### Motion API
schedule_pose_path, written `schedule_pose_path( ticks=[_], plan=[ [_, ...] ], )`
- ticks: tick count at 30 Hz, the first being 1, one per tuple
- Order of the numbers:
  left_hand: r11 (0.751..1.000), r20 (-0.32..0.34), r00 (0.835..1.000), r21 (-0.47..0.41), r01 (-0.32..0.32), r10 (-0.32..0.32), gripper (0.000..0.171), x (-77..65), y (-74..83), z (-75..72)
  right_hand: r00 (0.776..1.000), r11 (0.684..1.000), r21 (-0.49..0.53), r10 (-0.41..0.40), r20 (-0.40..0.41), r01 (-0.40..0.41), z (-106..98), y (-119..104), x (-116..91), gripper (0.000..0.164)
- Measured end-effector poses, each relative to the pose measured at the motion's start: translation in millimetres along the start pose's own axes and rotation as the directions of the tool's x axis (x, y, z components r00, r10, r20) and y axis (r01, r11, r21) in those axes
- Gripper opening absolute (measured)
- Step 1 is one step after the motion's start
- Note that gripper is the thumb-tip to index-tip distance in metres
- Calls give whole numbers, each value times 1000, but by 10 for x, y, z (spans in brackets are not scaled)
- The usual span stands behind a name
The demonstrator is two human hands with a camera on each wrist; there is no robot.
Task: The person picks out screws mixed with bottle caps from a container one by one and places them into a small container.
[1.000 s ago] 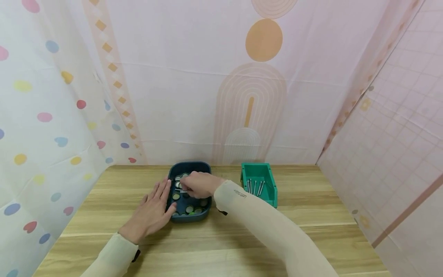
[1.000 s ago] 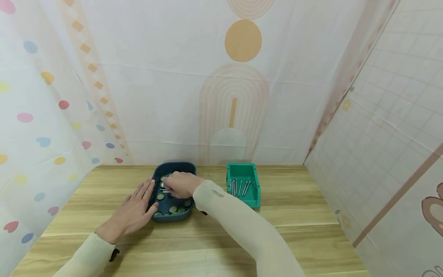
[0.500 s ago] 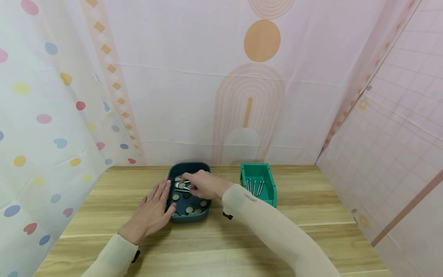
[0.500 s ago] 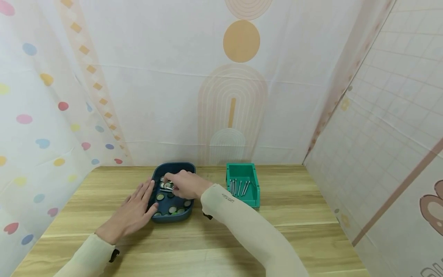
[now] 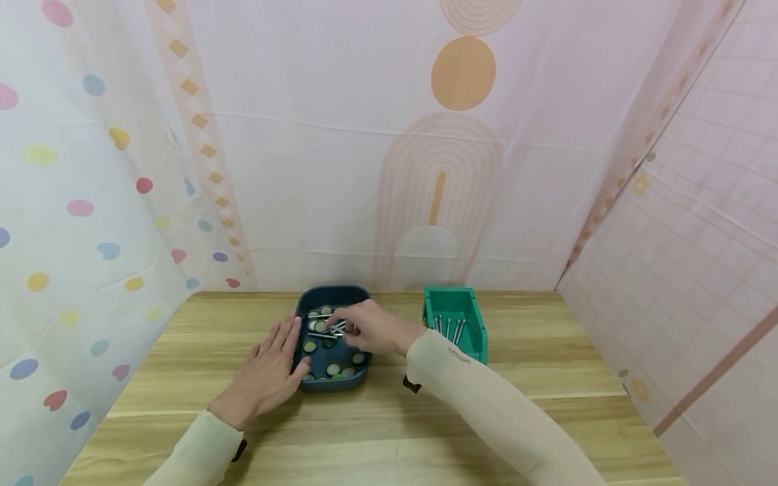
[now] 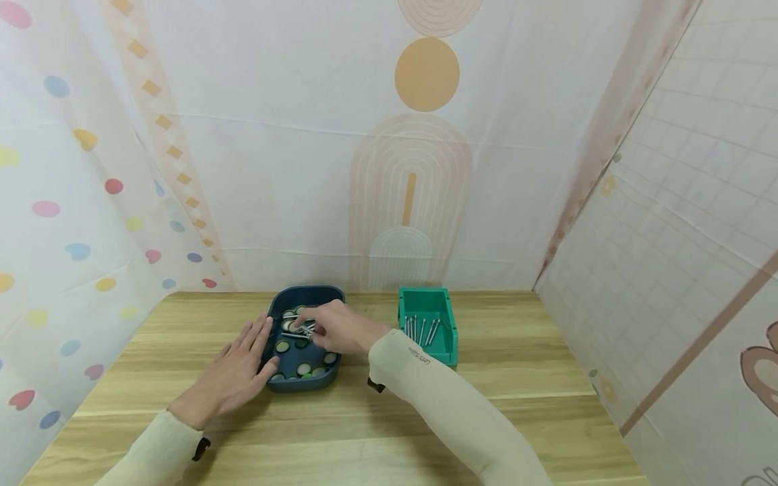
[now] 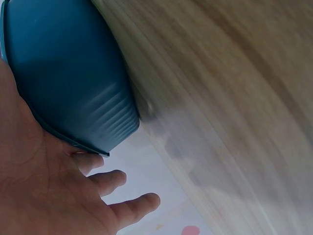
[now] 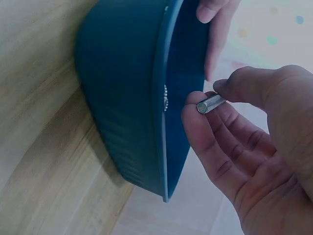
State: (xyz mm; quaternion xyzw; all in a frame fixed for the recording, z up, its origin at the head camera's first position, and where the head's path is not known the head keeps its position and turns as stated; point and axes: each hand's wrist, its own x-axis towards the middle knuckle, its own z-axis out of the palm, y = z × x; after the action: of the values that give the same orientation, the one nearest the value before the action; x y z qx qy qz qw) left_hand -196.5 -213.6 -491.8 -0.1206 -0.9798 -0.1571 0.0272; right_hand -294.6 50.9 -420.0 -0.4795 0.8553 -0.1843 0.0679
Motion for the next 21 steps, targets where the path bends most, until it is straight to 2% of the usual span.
schedule_pose_path(
  ticks=[11, 21],
  plan=[
    [1000, 1, 1000, -18, 7, -7, 87, -22, 20, -2, 992, 988, 108, 117, -36, -113, -82, 64, -274, 41],
    [1000, 0, 1000, -4, 6, -6, 87, -29, 19, -5, 974, 964, 177, 215, -65, -201, -126, 140, -503, 38]
  ],
)
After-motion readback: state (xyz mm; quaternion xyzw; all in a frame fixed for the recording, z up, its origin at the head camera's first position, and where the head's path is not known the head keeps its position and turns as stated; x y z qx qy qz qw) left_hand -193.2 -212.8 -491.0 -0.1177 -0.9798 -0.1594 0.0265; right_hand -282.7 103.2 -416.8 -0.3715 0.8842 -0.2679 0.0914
